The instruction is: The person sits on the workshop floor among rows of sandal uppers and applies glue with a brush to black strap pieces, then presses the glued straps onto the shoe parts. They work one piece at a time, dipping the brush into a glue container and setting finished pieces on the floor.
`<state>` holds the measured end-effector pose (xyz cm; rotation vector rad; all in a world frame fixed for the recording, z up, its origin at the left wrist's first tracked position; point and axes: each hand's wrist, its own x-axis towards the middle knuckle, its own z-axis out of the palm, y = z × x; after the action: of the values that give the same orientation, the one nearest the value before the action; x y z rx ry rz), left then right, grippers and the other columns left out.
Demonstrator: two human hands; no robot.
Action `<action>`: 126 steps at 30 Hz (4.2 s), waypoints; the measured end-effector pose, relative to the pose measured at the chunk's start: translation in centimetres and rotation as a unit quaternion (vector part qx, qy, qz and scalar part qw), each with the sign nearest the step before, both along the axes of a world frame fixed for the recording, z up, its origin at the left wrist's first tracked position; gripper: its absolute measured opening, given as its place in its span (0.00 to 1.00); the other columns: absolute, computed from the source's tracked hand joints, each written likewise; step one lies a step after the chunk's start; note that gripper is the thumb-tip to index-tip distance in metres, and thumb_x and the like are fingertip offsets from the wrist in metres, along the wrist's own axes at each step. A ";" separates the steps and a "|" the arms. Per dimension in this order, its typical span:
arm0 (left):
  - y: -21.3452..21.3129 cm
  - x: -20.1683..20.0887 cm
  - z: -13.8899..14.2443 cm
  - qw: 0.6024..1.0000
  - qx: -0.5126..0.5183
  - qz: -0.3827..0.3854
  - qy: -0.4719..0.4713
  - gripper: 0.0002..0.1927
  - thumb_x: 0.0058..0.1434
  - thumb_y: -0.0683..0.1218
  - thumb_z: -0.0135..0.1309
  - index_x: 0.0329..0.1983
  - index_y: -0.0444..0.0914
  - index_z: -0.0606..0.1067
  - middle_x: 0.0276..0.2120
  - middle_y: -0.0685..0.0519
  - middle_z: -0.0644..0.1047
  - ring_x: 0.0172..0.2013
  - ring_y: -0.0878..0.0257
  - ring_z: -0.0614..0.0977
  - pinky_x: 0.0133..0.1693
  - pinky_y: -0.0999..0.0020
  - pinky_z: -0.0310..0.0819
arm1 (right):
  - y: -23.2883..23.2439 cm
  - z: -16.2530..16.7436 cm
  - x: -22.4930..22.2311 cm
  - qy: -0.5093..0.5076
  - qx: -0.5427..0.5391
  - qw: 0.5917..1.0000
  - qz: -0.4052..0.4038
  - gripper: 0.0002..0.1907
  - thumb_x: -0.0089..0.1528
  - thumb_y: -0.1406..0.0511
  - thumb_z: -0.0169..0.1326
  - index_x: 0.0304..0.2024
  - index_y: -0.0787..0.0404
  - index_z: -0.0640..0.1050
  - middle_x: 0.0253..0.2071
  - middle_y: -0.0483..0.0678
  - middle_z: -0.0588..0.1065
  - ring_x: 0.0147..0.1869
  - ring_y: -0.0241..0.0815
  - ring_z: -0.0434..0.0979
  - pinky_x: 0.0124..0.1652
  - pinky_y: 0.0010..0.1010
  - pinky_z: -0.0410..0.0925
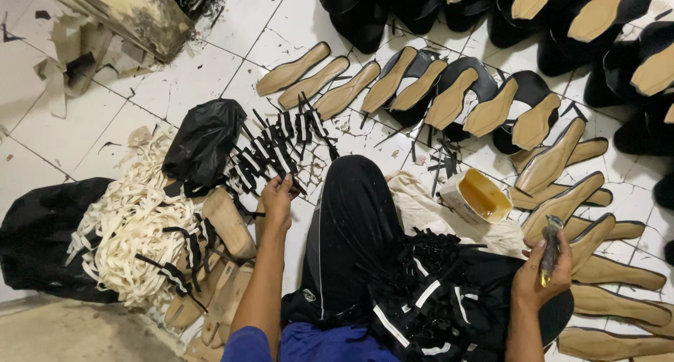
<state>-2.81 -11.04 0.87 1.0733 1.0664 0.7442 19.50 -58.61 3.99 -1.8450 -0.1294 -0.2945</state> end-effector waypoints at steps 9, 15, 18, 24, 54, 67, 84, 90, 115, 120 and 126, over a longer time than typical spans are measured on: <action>-3.5 0.5 -1.8 0.995 -0.036 -0.091 0.016 0.06 0.67 0.43 0.55 0.39 0.34 0.78 0.29 0.53 0.80 0.29 0.67 0.78 0.36 0.71 0.76 | -0.5 -0.1 -0.1 0.006 -0.004 1.000 0.001 0.19 0.75 0.76 0.48 0.68 0.75 0.68 0.61 0.61 0.76 0.51 0.47 0.83 0.43 0.30 0.76; -4.1 1.0 -2.2 0.992 -0.002 -0.107 0.067 0.08 0.68 0.43 0.57 0.38 0.32 0.79 0.28 0.54 0.78 0.28 0.69 0.74 0.32 0.73 0.67 | -0.7 -0.8 -0.2 -0.011 -0.007 1.000 0.003 0.19 0.76 0.76 0.49 0.70 0.75 0.68 0.60 0.62 0.77 0.51 0.48 0.83 0.45 0.30 0.77; -4.7 1.0 -2.4 0.991 0.030 -0.128 0.027 0.07 0.65 0.42 0.58 0.41 0.33 0.80 0.31 0.56 0.81 0.31 0.71 0.78 0.34 0.76 0.71 | -0.7 -0.7 -0.2 -0.012 -0.014 1.000 0.004 0.19 0.77 0.75 0.49 0.70 0.75 0.68 0.60 0.62 0.77 0.50 0.48 0.83 0.45 0.30 0.77; -4.6 1.3 -1.4 0.990 0.008 -0.130 0.048 0.06 0.65 0.42 0.58 0.41 0.34 0.80 0.30 0.55 0.81 0.29 0.71 0.77 0.33 0.75 0.71 | -0.5 -0.2 -0.1 -0.004 -0.019 1.000 0.001 0.20 0.76 0.75 0.49 0.70 0.75 0.68 0.60 0.62 0.77 0.50 0.48 0.83 0.44 0.30 0.77; -13.6 8.8 15.3 0.857 0.469 -0.210 0.031 0.09 0.67 0.36 0.53 0.49 0.32 0.78 0.44 0.43 0.80 0.46 0.49 0.83 0.50 0.58 0.76 | 1.6 -1.5 -1.0 -0.008 -0.005 0.999 -0.032 0.20 0.71 0.74 0.51 0.65 0.69 0.71 0.54 0.55 0.79 0.47 0.43 0.83 0.43 0.29 0.76; -25.4 12.4 0.9 0.737 0.325 -0.540 0.244 0.19 0.60 0.49 0.61 0.49 0.33 0.78 0.41 0.38 0.79 0.39 0.40 0.82 0.44 0.49 0.76 | 1.5 -1.8 -1.0 0.005 0.025 1.000 -0.017 0.20 0.72 0.72 0.51 0.66 0.68 0.71 0.56 0.54 0.79 0.46 0.41 0.84 0.42 0.27 0.74; -20.6 10.4 13.6 0.892 0.065 -0.416 -0.166 0.10 0.74 0.40 0.47 0.51 0.29 0.75 0.45 0.46 0.80 0.45 0.61 0.85 0.52 0.67 0.83 | 2.6 5.7 -2.3 0.046 0.141 0.986 0.079 0.26 0.70 0.73 0.47 0.71 0.68 0.63 0.65 0.56 0.73 0.48 0.44 0.84 0.42 0.26 0.75; -22.5 8.6 17.1 0.853 0.126 -0.415 -0.289 0.07 0.73 0.35 0.48 0.50 0.29 0.75 0.56 0.45 0.74 0.56 0.58 0.81 0.61 0.64 0.78 | 6.4 12.6 -5.9 0.162 0.192 0.947 0.201 0.32 0.67 0.69 0.50 0.74 0.61 0.58 0.69 0.55 0.70 0.41 0.46 0.85 0.35 0.32 0.78; -24.0 7.6 13.3 0.855 -0.109 -0.491 -0.127 0.10 0.66 0.41 0.61 0.45 0.29 0.79 0.35 0.51 0.82 0.36 0.67 0.82 0.43 0.70 0.81 | 10.0 15.8 -7.4 0.049 0.198 0.960 0.190 0.59 0.57 0.81 0.63 0.79 0.58 0.41 0.78 0.56 0.53 0.54 0.47 0.81 0.49 0.37 0.78; -23.2 7.5 13.4 0.815 -0.270 -0.488 -0.159 0.10 0.66 0.44 0.59 0.46 0.32 0.77 0.37 0.53 0.80 0.38 0.65 0.83 0.43 0.67 0.82 | 9.7 14.6 -6.2 0.092 0.200 0.961 0.168 0.54 0.61 0.78 0.62 0.79 0.59 0.44 0.81 0.55 0.53 0.60 0.46 0.78 0.55 0.34 0.77; -22.8 7.3 13.3 0.789 -0.296 -0.511 -0.167 0.10 0.65 0.43 0.60 0.45 0.32 0.76 0.38 0.52 0.80 0.38 0.63 0.83 0.45 0.65 0.83 | 9.5 13.6 -5.1 0.182 0.317 0.904 0.220 0.56 0.53 0.81 0.62 0.78 0.60 0.49 0.78 0.55 0.56 0.59 0.39 0.75 0.53 0.33 0.76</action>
<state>4.51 -33.82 14.21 0.7507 0.2395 -0.2893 14.44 -49.14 17.62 -1.1491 -0.1629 0.3033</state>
